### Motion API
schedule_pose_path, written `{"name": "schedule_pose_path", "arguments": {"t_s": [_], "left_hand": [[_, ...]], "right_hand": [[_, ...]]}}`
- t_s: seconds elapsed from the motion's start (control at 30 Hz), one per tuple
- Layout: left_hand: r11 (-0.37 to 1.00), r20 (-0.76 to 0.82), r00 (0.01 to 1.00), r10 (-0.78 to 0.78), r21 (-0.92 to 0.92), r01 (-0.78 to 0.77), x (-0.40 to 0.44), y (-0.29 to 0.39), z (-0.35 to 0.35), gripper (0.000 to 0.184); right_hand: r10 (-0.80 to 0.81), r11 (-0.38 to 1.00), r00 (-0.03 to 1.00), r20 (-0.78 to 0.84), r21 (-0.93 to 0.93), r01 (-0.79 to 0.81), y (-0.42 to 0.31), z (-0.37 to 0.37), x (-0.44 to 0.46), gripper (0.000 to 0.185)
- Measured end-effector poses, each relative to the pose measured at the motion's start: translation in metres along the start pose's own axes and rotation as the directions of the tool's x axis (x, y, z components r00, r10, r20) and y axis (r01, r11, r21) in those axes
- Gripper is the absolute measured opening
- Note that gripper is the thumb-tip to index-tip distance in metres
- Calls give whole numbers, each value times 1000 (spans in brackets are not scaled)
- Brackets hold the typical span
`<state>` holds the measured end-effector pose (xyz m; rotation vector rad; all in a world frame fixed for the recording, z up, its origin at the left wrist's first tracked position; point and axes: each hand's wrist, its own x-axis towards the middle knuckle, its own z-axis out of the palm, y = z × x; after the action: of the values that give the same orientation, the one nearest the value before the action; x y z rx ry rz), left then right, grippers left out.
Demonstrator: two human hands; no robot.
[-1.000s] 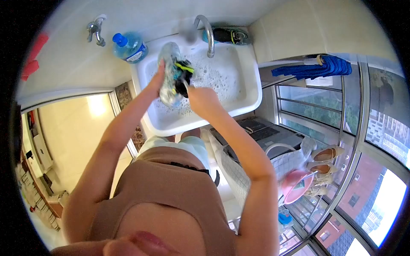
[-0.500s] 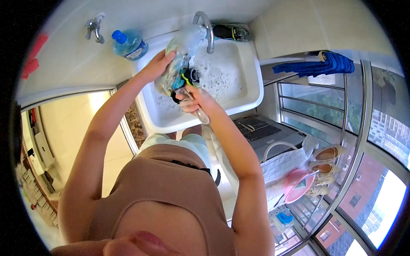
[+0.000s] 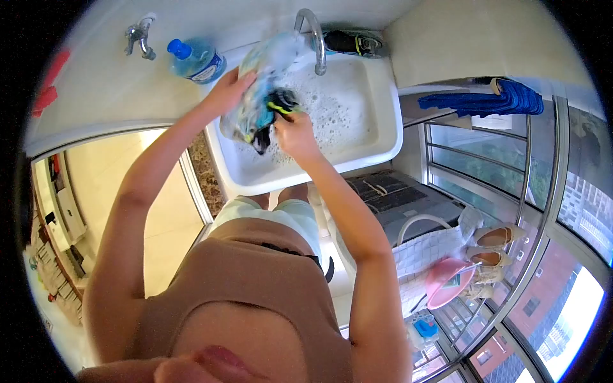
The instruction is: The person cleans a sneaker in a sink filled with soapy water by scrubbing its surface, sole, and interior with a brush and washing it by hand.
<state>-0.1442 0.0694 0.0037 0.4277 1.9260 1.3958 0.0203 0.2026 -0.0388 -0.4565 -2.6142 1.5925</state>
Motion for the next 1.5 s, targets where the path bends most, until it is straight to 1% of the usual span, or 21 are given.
{"name": "schedule_pose_path", "arguments": {"t_s": [0.17,0.23,0.33,0.37,0.4,0.43,0.47,0.5,0.6,0.63,0.77,0.87,0.9,1.0,1.03,1.1,1.13,1.17,1.27,1.4,1.5], "left_hand": [[960,-32,970,240,-141,-242,-16,-19,-4,70],[981,-65,981,183,-51,-187,-16,-26,5,69],[990,-147,989,-20,-139,-1,-21,-41,14,63],[979,-170,983,-70,-201,35,-20,-47,15,62],[961,-192,973,-130,-265,76,-23,-54,18,60],[959,-214,961,-174,-257,117,-31,-44,26,56],[966,-224,968,-116,-254,57,-30,-49,28,55],[968,-232,971,-56,-249,-4,-28,-55,28,55],[978,-204,978,-36,-211,-8,-21,-62,34,56],[982,-187,981,-60,-185,24,-19,-63,35,56],[984,-265,950,-166,-114,140,-10,-78,71,61],[892,-332,875,-352,-403,206,-13,-74,97,58],[911,-327,892,-314,-369,186,-11,-78,95,56],[963,-293,933,-210,-226,145,3,-88,89,52],[976,-279,940,-197,-146,161,6,-85,89,52],[979,-295,934,-201,-38,199,12,-94,94,52],[976,-330,921,-206,-6,216,21,-108,97,52],[973,-357,911,-204,28,229,33,-123,97,53],[940,-510,799,-319,-66,333,64,-157,79,56],[982,-624,780,-46,114,149,73,-207,78,63],[959,-766,643,12,192,210,74,-264,86,67]], "right_hand": [[113,977,971,213,154,-147,-17,11,-30,18],[-127,986,973,193,-84,145,-3,17,-26,16],[-91,892,952,291,-402,208,5,9,-15,14],[-230,935,971,59,-264,237,6,10,-7,14],[73,980,979,189,170,-106,10,4,-1,16],[285,720,858,427,496,-486,-8,-12,7,19],[325,237,650,687,606,-759,-15,-22,11,22],[285,70,511,811,514,-855,-11,-26,11,29],[440,378,368,819,203,-903,7,-26,-9,25],[408,583,602,687,311,-750,43,0,-26,21],[404,462,648,646,467,-754,41,-19,-14,17],[401,382,675,619,557,-737,49,-37,11,15],[306,103,549,778,546,-831,61,-39,13,11],[406,490,365,838,137,-861,82,-37,14,8],[435,511,351,829,94,-855,91,-31,4,9],[196,980,800,567,-87,-179,115,-11,-8,11],[-71,939,886,458,-269,214,123,-4,-10,13],[46,902,789,613,-365,232,127,-6,6,20],[145,862,915,377,-502,70,159,-8,32,30],[382,851,868,318,-486,-197,223,5,50,43],[484,820,832,270,-472,-324,239,18,59,49]]}}
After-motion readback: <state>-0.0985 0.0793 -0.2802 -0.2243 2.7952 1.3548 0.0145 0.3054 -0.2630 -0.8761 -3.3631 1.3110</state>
